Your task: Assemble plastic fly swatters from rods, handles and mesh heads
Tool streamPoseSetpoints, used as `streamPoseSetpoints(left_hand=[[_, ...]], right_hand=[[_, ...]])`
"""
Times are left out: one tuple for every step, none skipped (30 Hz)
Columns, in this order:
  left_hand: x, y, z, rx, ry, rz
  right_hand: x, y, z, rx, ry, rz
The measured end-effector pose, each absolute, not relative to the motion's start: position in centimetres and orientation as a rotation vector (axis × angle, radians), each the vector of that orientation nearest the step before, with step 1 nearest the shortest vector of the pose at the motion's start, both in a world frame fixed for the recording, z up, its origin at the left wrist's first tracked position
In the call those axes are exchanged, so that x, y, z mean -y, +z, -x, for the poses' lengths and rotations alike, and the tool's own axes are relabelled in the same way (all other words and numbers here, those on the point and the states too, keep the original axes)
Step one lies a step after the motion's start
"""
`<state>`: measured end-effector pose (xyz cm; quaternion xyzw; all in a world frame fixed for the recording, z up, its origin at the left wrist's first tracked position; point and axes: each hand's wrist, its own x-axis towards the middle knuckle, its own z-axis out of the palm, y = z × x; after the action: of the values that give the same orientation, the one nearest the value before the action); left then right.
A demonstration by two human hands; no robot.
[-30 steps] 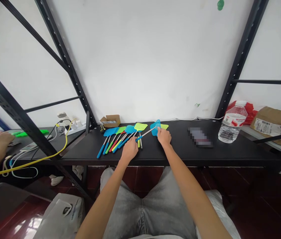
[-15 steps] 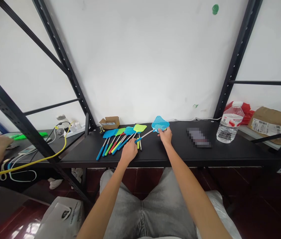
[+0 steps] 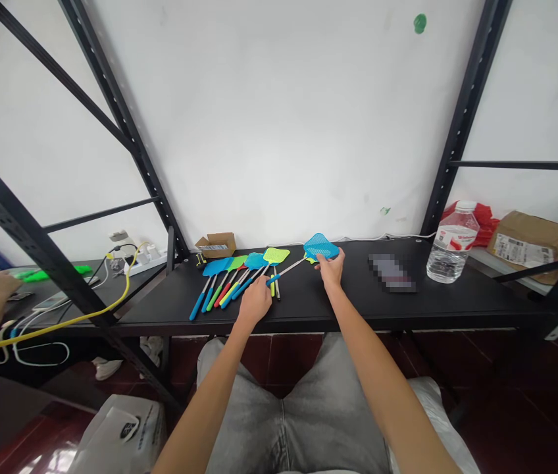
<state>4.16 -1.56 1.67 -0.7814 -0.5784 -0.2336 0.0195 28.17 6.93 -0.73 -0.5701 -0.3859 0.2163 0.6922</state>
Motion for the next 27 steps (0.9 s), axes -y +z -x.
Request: streamPoseSetpoints(left_hand=[[1.6, 1.7, -4.2, 1.796, -0.722, 2.426], [1.6, 1.8, -4.2, 1.797, -0.720, 2.427], [1.6, 1.8, -4.2, 1.796, -0.720, 2.427], [1.6, 1.8, -4.2, 1.794, -0.722, 2.427], [1.6, 1.8, -4.2, 1.791, -0.724, 2.428], [1.6, 1.8, -4.2, 1.787, -0.726, 2.426], [1.6, 1.8, -4.2, 1.785, -0.728, 2.424], [1.6, 1.8, -4.2, 1.782, -0.728, 2.423], [1.6, 1.8, -4.2, 1.782, -0.725, 2.424], [1.6, 1.8, -4.2, 1.784, -0.721, 2.424], [1.7, 1.8, -4.2, 1.788, -0.716, 2.423], [1.7, 1.8, -4.2, 1.793, -0.711, 2.422], [1.7, 1.9, -4.2, 1.801, -0.706, 2.419], [1.7, 1.9, -4.3, 1.808, -0.702, 2.417], [1.7, 1.9, -4.3, 1.814, -0.700, 2.416], [1.7, 1.9, -4.3, 1.818, -0.699, 2.415], [1.7, 1.9, -4.3, 1.820, -0.699, 2.416], [1.7, 1.8, -4.3, 1.821, -0.702, 2.416], [1.7, 1.8, -4.3, 1.820, -0.706, 2.415], [1.7, 1.8, -4.2, 1.816, -0.711, 2.416], [1.6, 1.7, -4.2, 1.812, -0.717, 2.418], [1.6, 1.7, -4.2, 1.804, -0.725, 2.421], [1.6, 1.6, -4.2, 1.797, -0.733, 2.424], [1.6, 1.6, -4.2, 1.790, -0.740, 2.427], [1.6, 1.6, -4.1, 1.783, -0.747, 2.430], [1.5, 1.6, -4.1, 1.779, -0.750, 2.432], [1.5, 1.6, -4.1, 1.779, -0.750, 2.432]], right_hand=[[-6.9, -0.7, -28.2, 0.845, 0.513, 1.259], [-6.8, -0.6, -28.2, 0.822, 0.548, 1.237], [-6.8, -0.6, -28.2, 0.800, 0.578, 1.218], [-6.7, -0.5, -28.2, 0.787, 0.588, 1.212], [-6.7, -0.4, -28.1, 0.779, 0.591, 1.207], [-6.6, -0.4, -28.1, 0.773, 0.594, 1.200], [-6.6, -0.3, -28.1, 0.766, 0.598, 1.192], [-6.5, -0.2, -28.0, 0.760, 0.603, 1.185], [-6.5, -0.1, -28.0, 0.756, 0.609, 1.180], [-6.4, -0.1, -27.9, 0.752, 0.615, 1.180], [-6.3, 0.0, -27.9, 0.748, 0.621, 1.182], [-6.2, 0.1, -27.9, 0.743, 0.626, 1.186], [-6.1, 0.2, -27.9, 0.737, 0.629, 1.189], [-6.0, 0.3, -27.8, 0.731, 0.630, 1.190], [-6.0, 0.3, -27.8, 0.725, 0.631, 1.190], [-5.9, 0.3, -27.8, 0.721, 0.632, 1.190], [-5.9, 0.3, -27.9, 0.721, 0.633, 1.190], [-5.9, 0.3, -27.9, 0.725, 0.635, 1.194], [-6.0, 0.3, -27.9, 0.731, 0.636, 1.200], [-6.0, 0.2, -27.9, 0.735, 0.637, 1.207], [-6.1, 0.2, -27.9, 0.737, 0.636, 1.212], [-6.1, 0.2, -27.9, 0.735, 0.637, 1.215], [-6.1, 0.2, -27.9, 0.730, 0.638, 1.215], [-6.1, 0.3, -27.9, 0.722, 0.639, 1.211], [-6.1, 0.3, -27.9, 0.715, 0.641, 1.204], [-6.0, 0.4, -27.9, 0.710, 0.643, 1.198], [-6.0, 0.5, -27.8, 0.707, 0.645, 1.192]])
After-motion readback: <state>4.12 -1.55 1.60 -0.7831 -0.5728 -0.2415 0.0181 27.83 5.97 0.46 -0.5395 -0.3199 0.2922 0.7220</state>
